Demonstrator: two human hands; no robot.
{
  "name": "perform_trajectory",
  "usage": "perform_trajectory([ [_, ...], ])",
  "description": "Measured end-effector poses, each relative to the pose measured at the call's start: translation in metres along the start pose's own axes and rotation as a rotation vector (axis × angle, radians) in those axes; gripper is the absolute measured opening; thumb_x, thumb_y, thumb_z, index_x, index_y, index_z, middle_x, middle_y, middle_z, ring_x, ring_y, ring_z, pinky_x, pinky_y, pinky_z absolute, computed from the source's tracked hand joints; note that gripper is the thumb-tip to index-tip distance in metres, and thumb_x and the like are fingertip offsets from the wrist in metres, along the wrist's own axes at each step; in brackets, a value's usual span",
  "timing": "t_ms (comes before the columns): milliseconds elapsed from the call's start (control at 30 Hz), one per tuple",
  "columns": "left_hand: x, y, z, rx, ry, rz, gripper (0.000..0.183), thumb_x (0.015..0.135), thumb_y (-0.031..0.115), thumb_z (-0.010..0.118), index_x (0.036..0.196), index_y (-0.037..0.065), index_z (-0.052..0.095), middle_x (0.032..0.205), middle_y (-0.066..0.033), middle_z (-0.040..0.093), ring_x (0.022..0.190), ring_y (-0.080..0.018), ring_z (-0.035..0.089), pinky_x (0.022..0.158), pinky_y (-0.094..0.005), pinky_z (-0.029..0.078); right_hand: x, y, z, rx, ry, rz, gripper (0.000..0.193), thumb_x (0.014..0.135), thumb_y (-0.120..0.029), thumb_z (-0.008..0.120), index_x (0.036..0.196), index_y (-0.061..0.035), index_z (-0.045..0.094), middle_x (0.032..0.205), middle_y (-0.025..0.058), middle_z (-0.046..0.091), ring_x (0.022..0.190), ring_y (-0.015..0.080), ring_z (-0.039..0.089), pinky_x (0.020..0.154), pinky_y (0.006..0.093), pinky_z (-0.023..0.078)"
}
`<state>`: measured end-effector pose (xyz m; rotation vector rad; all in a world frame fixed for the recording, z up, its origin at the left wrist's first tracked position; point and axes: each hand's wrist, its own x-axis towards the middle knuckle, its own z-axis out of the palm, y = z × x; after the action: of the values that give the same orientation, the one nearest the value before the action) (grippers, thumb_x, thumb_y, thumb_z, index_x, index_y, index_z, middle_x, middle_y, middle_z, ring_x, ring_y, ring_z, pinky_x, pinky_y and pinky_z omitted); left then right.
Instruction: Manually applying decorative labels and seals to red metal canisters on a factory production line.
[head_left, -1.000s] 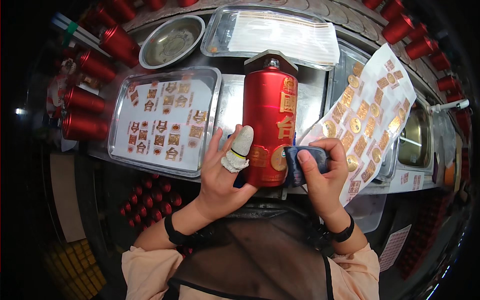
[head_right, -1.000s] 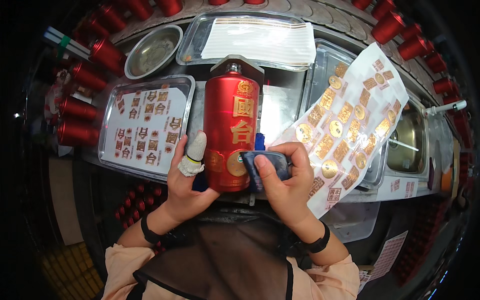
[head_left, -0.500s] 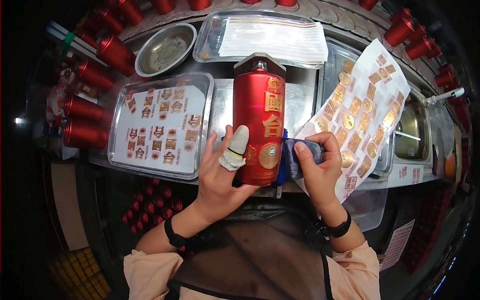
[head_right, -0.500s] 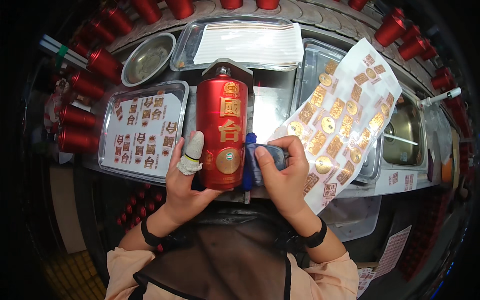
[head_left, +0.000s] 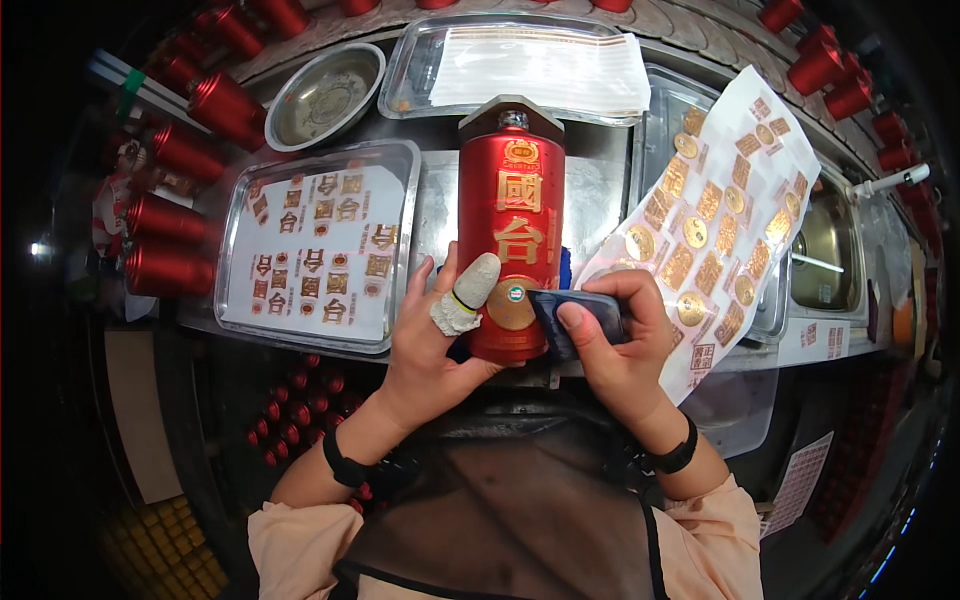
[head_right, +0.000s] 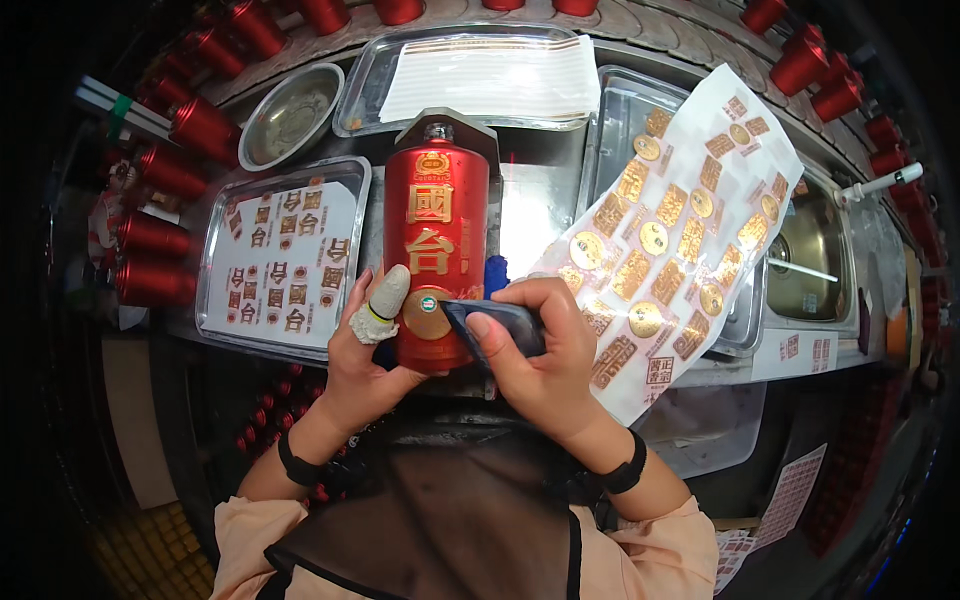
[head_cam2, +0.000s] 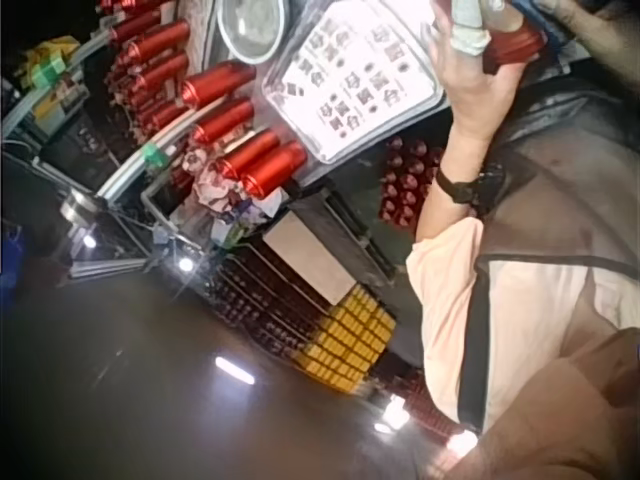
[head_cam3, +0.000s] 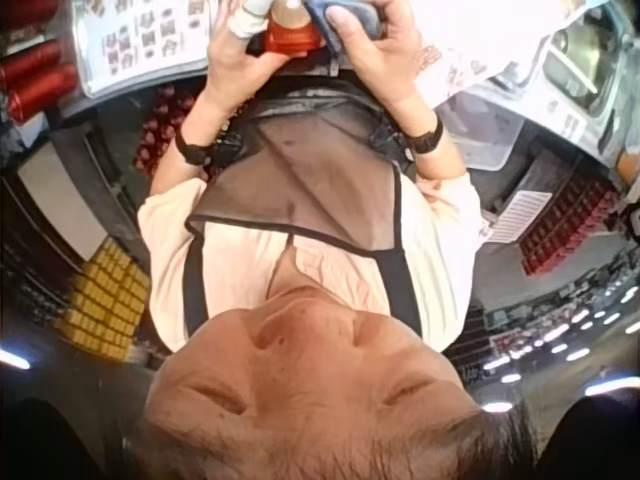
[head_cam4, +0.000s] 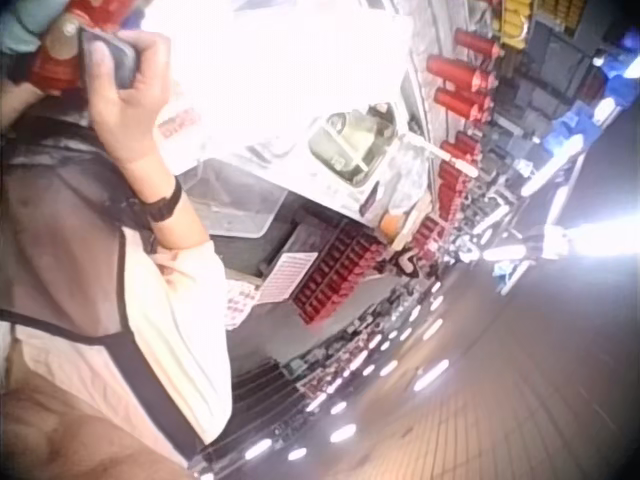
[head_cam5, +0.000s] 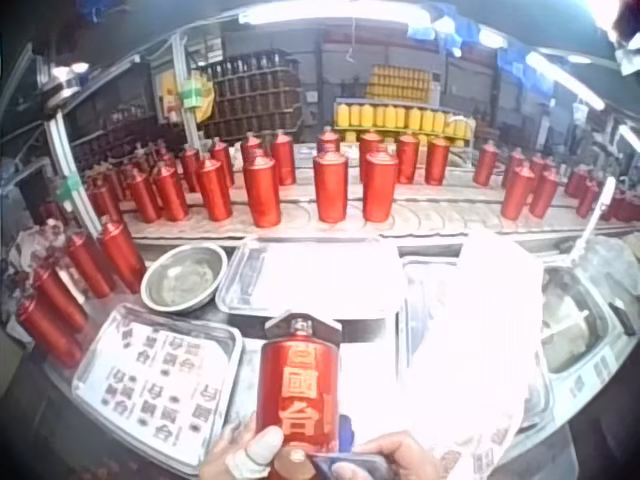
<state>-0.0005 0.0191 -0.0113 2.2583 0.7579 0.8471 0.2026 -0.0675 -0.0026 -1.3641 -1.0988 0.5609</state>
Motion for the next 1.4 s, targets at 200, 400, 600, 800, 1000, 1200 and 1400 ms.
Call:
perform_trajectory([
  [200, -0.003, -0.007, 0.001, 0.023, -0.023, 0.0, 0.085, 0.069, 0.03, 0.088, 0.143, 0.008, 0.051, 0.146, -0.0148, 0.053, 0.132, -0.0361, 0.051, 0.113, -0.0594, 0.028, 0.015, 0.01, -0.003, 0.086, 0.041, 0.151, 0.027, 0.087, -0.016, 0.077, 0.099, -0.0003, 0.06, 0.09, 0.0078, 0.062, 0.079, 0.0153, 0.06, 0.073, 0.0269, 0.049],
  [400, -0.001, -0.01, -0.001, 0.019, -0.075, 0.028, 0.087, 0.072, 0.035, 0.087, 0.145, 0.01, 0.048, 0.145, -0.0132, 0.053, 0.13, -0.035, 0.054, 0.117, -0.0604, 0.018, 0.009, -0.004, -0.016, -0.088, -0.181, -0.1, 0.024, 0.085, -0.013, 0.077, 0.099, 0.0001, 0.062, 0.092, 0.0113, 0.065, 0.079, 0.0191, 0.064, 0.072, 0.0295, 0.05],
  [600, -0.004, -0.011, -0.005, 0.208, -0.086, -0.01, 0.088, 0.075, 0.048, 0.081, 0.147, 0.011, 0.046, 0.15, -0.0138, 0.048, 0.143, -0.0373, 0.038, 0.116, -0.0649, 0.007, 0.033, 0.017, -0.004, -0.085, 0.004, -0.107, 0.024, 0.086, -0.013, 0.077, 0.098, -0.0007, 0.061, 0.088, 0.0092, 0.063, 0.076, 0.0172, 0.062, 0.068, 0.0287, 0.049],
  [800, -0.008, -0.02, 0.001, 0.076, -0.119, -0.033, 0.09, 0.077, 0.049, 0.079, 0.151, 0.013, 0.04, 0.156, -0.0121, 0.039, 0.149, -0.0368, 0.024, 0.116, -0.0653, 0.005, 0.012, 0.008, -0.006, -0.071, -0.088, -0.208, 0.024, 0.085, -0.011, 0.077, 0.099, 0.0008, 0.061, 0.089, 0.0103, 0.064, 0.078, 0.0167, 0.063, 0.07, 0.0277, 0.05],
  [1000, -0.009, -0.024, 0.001, 0.075, -0.156, -0.048, 0.092, 0.079, 0.045, 0.078, 0.153, 0.013, 0.035, 0.159, -0.0105, 0.034, 0.15, -0.0347, 0.023, 0.116, -0.064, 0.006, 0.029, 0.012, -0.007, -0.147, -0.007, -0.165, 0.025, 0.085, -0.014, 0.078, 0.099, -0.0002, 0.061, 0.09, 0.0106, 0.064, 0.079, 0.021, 0.063, 0.071, 0.0291, 0.05],
  [1200, -0.008, -0.022, 0.001, -0.009, -0.146, -0.075, 0.092, 0.079, 0.042, 0.079, 0.154, 0.014, 0.033, 0.159, -0.011, 0.035, 0.15, -0.0338, 0.023, 0.116, -0.0635, 0.007, 0.018, 0.006, -0.005, -0.149, -0.018, -0.299, 0.024, 0.082, -0.008, 0.079, 0.097, -0.0011, 0.062, 0.089, 0.0102, 0.064, 0.076, 0.0202, 0.062, 0.067, 0.0295, 0.049],
  [1400, -0.01, -0.024, 0.003, -0.031, -0.142, -0.075, 0.094, 0.079, 0.037, 0.08, 0.155, 0.014, 0.03, 0.159, -0.0112, 0.035, 0.15, -0.0332, 0.025, 0.117, -0.0621, 0.006, 0.001, 0.005, -0.015, -0.182, -0.251, -0.564, 0.027, 0.074, -0.002, 0.081, 0.097, -0.0068, 0.067, 0.083, 0.0069, 0.067, 0.07, 0.0236, 0.063, 0.063, 0.0306, 0.047],
])
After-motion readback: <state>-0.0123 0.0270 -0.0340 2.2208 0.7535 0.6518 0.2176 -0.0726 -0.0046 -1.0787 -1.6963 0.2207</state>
